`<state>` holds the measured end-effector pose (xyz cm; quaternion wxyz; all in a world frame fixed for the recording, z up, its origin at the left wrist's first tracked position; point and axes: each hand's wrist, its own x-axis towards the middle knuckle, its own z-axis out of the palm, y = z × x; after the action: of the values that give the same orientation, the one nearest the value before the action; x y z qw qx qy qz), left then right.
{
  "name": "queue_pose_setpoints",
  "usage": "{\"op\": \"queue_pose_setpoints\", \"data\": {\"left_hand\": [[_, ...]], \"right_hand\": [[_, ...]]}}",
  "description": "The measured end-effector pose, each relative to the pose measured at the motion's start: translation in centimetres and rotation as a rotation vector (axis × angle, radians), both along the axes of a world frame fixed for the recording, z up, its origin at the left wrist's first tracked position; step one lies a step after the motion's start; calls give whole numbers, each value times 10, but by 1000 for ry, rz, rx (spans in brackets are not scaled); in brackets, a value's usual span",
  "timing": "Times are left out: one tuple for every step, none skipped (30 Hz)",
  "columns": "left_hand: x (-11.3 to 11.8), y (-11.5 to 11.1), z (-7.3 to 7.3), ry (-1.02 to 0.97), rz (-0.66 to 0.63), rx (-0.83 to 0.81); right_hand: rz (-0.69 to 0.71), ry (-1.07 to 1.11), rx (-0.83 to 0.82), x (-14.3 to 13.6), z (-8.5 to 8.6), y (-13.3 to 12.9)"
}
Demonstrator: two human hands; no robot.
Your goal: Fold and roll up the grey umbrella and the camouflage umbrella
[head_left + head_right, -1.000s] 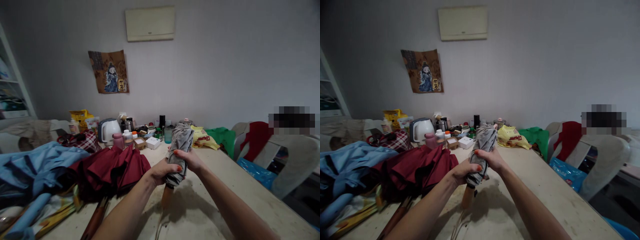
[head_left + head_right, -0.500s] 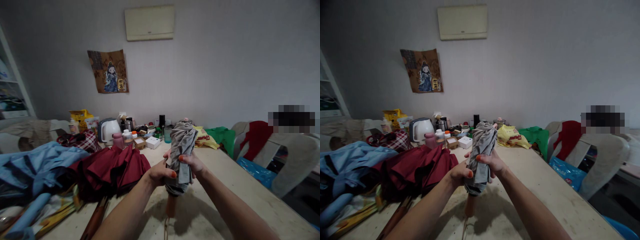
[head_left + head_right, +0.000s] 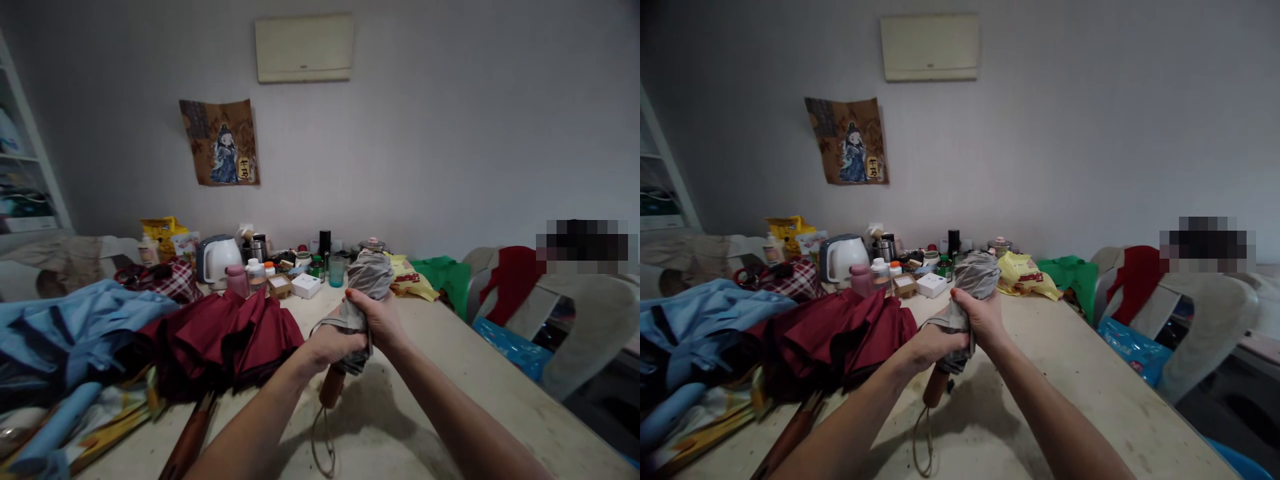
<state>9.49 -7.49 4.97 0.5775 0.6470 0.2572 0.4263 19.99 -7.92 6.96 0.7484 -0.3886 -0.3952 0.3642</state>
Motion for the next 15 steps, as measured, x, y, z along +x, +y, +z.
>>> {"op": "queue_pose_setpoints", "data": {"left_hand": [[-3, -1, 1, -24, -64, -32], [-5, -1, 1, -41, -103, -49], [-7, -1, 1, -42, -117, -48], [-8, -1, 1, -30, -105, -29], [-8, -1, 1, -7, -73, -4], [-7, -1, 1, 21, -37, 16], [-5, 0, 0, 38, -11, 22], [-4, 1, -1, 39, 0, 17], [-3, 2, -2, 27, -8, 7], [-2, 4, -4, 9, -35, -5], [-1, 5, -6, -3, -79, -26], [-1, 6, -7, -8, -128, -59], [-2, 6, -9, -6, -171, -100], [-2, 6, -11, -3, -199, -144], [-2, 6, -12, -8, -216, -189]], "right_hand": [[-27, -24, 26, -1, 0, -1], [-54, -47, 53, -2, 0, -2], [-78, -72, 80, -3, 0, -3], [-99, -94, 109, -4, -1, -4], [-115, -114, 139, -4, -1, -5], [-123, -135, 164, -5, -2, -5], [-120, -155, 181, -5, -3, -4], [-108, -169, 185, -5, -4, -5], [-87, -178, 176, -4, -5, -5], [-71, -178, 161, -4, -5, -5], [-57, -178, 144, -4, -5, -6], [-47, -174, 127, -3, -5, -7], [-40, -168, 111, -3, -5, -9], [-32, -165, 97, -3, -5, -9], [-22, -173, 82, -3, -4, -10]]}}
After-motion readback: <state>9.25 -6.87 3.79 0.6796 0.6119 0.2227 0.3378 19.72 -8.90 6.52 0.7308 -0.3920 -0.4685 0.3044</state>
